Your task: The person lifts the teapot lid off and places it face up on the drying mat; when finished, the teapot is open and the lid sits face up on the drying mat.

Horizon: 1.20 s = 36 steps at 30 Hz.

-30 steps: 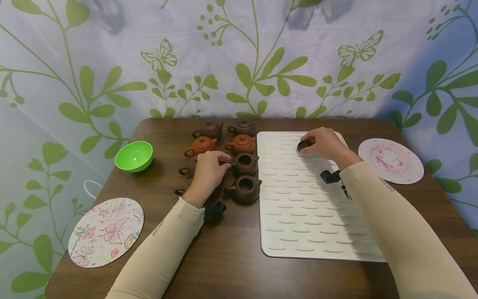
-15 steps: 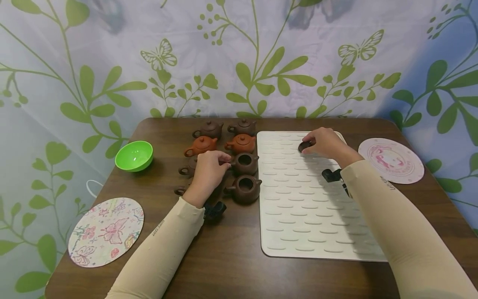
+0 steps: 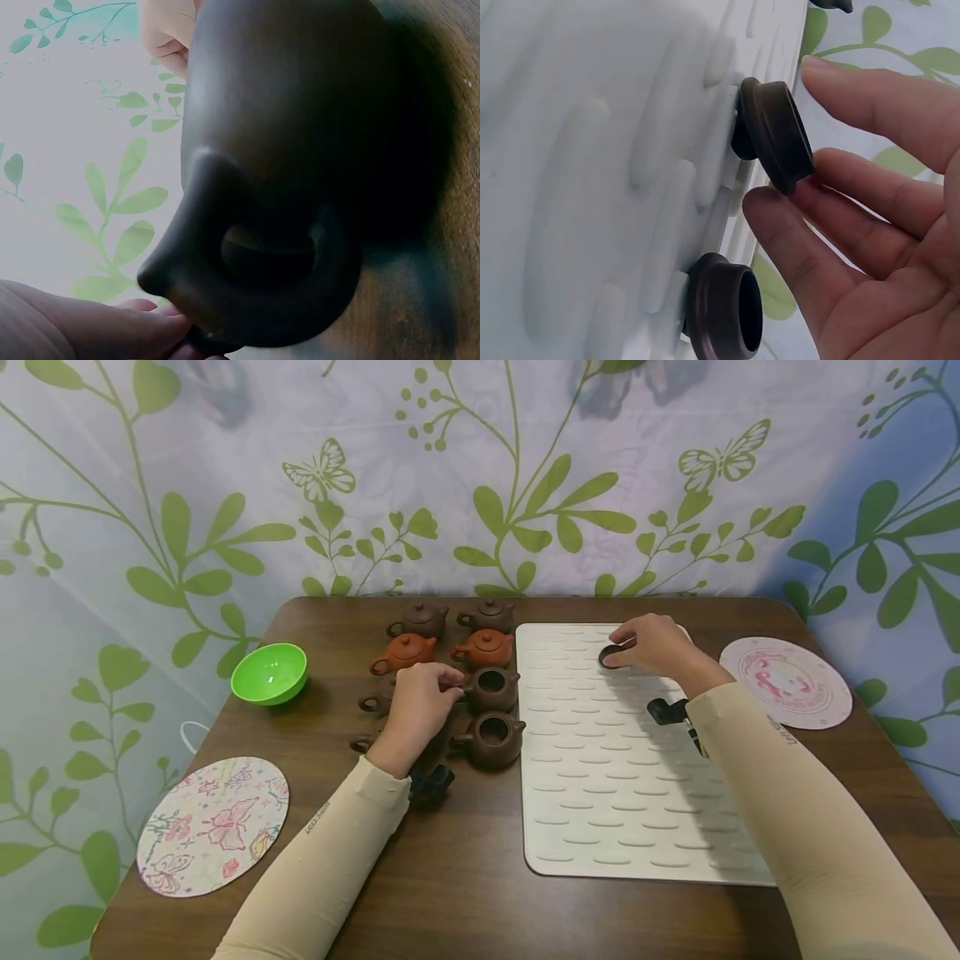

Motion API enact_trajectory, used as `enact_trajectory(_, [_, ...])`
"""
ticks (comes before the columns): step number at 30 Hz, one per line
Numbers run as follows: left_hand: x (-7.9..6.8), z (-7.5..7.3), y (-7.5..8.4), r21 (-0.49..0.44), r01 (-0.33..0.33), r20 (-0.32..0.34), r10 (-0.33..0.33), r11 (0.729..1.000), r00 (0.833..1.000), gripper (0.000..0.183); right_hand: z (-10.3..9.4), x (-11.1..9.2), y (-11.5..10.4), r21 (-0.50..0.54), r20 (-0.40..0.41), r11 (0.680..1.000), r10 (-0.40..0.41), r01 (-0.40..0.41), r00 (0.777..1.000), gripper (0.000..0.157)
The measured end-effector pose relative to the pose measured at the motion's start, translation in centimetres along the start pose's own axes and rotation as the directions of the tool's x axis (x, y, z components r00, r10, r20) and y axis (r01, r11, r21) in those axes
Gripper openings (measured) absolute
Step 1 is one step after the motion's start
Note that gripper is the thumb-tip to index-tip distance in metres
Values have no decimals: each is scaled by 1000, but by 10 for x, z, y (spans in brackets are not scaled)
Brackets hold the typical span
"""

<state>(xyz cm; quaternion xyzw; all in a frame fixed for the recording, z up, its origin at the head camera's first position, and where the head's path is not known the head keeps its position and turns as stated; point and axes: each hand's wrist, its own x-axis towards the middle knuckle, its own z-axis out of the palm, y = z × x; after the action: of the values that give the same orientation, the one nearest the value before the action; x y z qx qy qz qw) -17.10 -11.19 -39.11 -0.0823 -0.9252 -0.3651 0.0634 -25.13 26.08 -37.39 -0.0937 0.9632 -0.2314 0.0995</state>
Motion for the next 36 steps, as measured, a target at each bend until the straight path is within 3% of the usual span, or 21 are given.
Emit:
enact_trajectory(11, [0,-1,1,18,-3,26,3,1000,1000,13,0,-4,0,96,-43,995,23,-19,999,59])
enact_trajectory(25, [2,-7,7,26,-22,67,20,999,998,18,15,6,-11,122,-209,991,-24,50,978,43])
enact_trajectory(30, [11,-18,15,45,-36,71,33,998,997,19,16,9,-19,136,-213,988,-39,70,976,41])
enact_trajectory(36, [33,-34,27,94,-28,106,17,995,994,19,23,21,-37,129,-185,982,-115,141,976,40])
